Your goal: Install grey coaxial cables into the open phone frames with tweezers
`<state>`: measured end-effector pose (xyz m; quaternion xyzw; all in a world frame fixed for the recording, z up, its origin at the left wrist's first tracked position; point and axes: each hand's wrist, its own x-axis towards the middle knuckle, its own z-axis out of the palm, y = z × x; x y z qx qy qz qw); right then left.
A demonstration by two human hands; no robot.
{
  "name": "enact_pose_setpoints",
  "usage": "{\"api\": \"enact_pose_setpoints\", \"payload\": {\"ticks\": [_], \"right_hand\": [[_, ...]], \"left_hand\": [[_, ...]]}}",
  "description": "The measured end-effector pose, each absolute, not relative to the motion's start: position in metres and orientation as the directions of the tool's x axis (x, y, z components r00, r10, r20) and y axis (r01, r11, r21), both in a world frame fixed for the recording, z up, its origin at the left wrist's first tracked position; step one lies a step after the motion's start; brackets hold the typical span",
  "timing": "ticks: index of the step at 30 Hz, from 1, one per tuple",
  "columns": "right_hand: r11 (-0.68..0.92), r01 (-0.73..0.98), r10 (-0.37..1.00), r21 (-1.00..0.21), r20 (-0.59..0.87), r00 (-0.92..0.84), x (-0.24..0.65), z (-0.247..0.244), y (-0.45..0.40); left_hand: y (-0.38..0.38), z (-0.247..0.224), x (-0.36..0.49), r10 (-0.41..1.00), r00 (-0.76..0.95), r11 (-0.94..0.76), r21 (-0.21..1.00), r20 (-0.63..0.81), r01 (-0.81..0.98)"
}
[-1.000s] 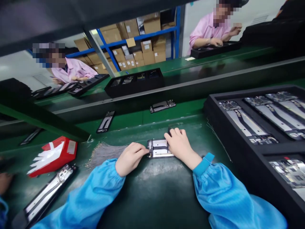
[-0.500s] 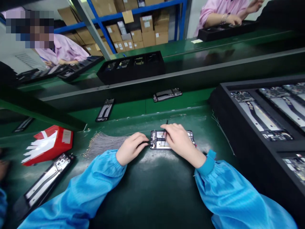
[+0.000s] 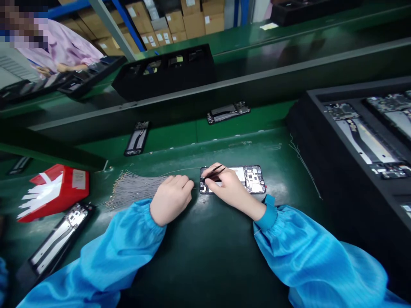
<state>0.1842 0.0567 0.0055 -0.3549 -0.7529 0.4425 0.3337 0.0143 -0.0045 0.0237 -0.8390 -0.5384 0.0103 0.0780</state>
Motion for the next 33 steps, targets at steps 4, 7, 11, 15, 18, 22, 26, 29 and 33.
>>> {"api": "enact_pose_setpoints", "payload": {"ticks": [4,7,11,15,18,22,26,29,33], "right_hand": [[0.270,0.223,0.880,-0.937,0.146,-0.453,0.183,0.006,0.055],[0.242,0.268,0.904,-0.933,0.116,-0.413,0.183,0.007,0.056],[0.318,0.312,0.891,-0.895,0.169,-0.422,0.184,0.008,0.057],[0.303,0.263,0.890,-0.916,0.173,-0.423,0.185,0.005,0.055],[0.285,0.218,0.889,-0.933,0.173,-0.423,0.185,0.003,0.055],[0.292,0.241,0.885,-0.925,0.166,-0.435,0.186,0.003,0.056],[0.297,0.250,0.885,-0.921,0.167,-0.435,0.186,0.004,0.057],[0.300,0.246,0.880,-0.922,0.168,-0.444,0.185,0.004,0.057],[0.312,0.247,0.877,-0.917,0.178,-0.447,0.185,0.003,0.058]], "left_hand": [[0.002,0.019,0.013,0.934,0.350,-0.357,0.115,0.074,0.927],[0.006,0.013,0.015,0.948,0.309,-0.319,0.225,0.082,0.920],[0.007,0.008,0.014,0.949,0.293,-0.315,0.258,0.120,0.914],[0.007,0.008,0.012,0.947,0.291,-0.317,0.262,0.135,0.912],[0.007,0.009,0.011,0.946,0.292,-0.321,0.267,0.143,0.909],[0.006,0.008,0.010,0.944,0.284,-0.322,0.297,0.165,0.899],[0.006,0.008,0.010,0.944,0.280,-0.322,0.302,0.174,0.897],[0.006,0.007,0.010,0.941,0.284,-0.326,0.279,0.182,0.903],[0.006,0.007,0.011,0.939,0.288,-0.330,0.257,0.188,0.908]]}}
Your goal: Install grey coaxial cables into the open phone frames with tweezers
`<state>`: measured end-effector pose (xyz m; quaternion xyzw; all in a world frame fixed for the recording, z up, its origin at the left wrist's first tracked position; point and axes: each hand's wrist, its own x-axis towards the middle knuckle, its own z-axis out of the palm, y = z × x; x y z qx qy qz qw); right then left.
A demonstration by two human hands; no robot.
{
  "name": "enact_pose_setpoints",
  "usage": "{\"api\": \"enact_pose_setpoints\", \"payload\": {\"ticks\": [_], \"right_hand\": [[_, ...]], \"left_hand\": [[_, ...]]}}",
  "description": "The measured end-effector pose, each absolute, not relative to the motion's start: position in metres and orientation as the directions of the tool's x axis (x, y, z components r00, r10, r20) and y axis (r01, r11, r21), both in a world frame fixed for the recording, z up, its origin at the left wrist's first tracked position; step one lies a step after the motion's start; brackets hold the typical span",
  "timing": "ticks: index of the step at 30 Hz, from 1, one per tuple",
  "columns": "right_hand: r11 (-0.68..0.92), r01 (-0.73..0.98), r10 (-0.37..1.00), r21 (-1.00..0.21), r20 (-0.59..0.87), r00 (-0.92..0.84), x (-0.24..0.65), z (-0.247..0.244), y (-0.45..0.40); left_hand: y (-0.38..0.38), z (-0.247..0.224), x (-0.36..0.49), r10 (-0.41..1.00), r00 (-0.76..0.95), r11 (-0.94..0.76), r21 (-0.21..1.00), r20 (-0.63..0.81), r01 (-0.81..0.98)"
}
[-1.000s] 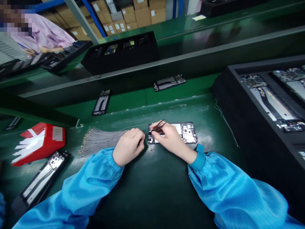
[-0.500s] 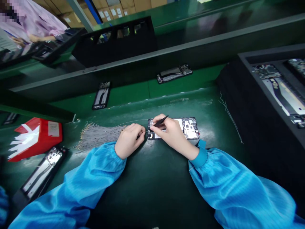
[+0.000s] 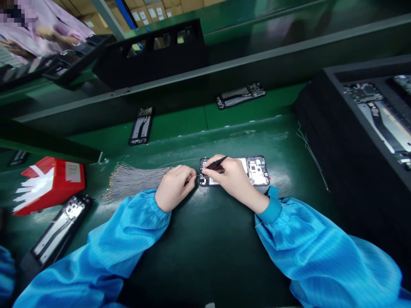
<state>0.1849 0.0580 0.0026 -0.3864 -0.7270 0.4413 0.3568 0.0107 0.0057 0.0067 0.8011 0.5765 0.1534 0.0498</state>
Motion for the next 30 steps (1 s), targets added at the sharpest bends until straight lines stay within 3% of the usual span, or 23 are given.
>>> {"api": "enact_pose_setpoints", "payload": {"ticks": [30], "right_hand": [[0.319,0.269,0.877,-0.909,0.176,-0.447,0.1858,0.0053,0.0563]], "left_hand": [[0.0058,0.0068,0.0115,0.941,0.281,-0.321,0.227,0.190,0.920]]}}
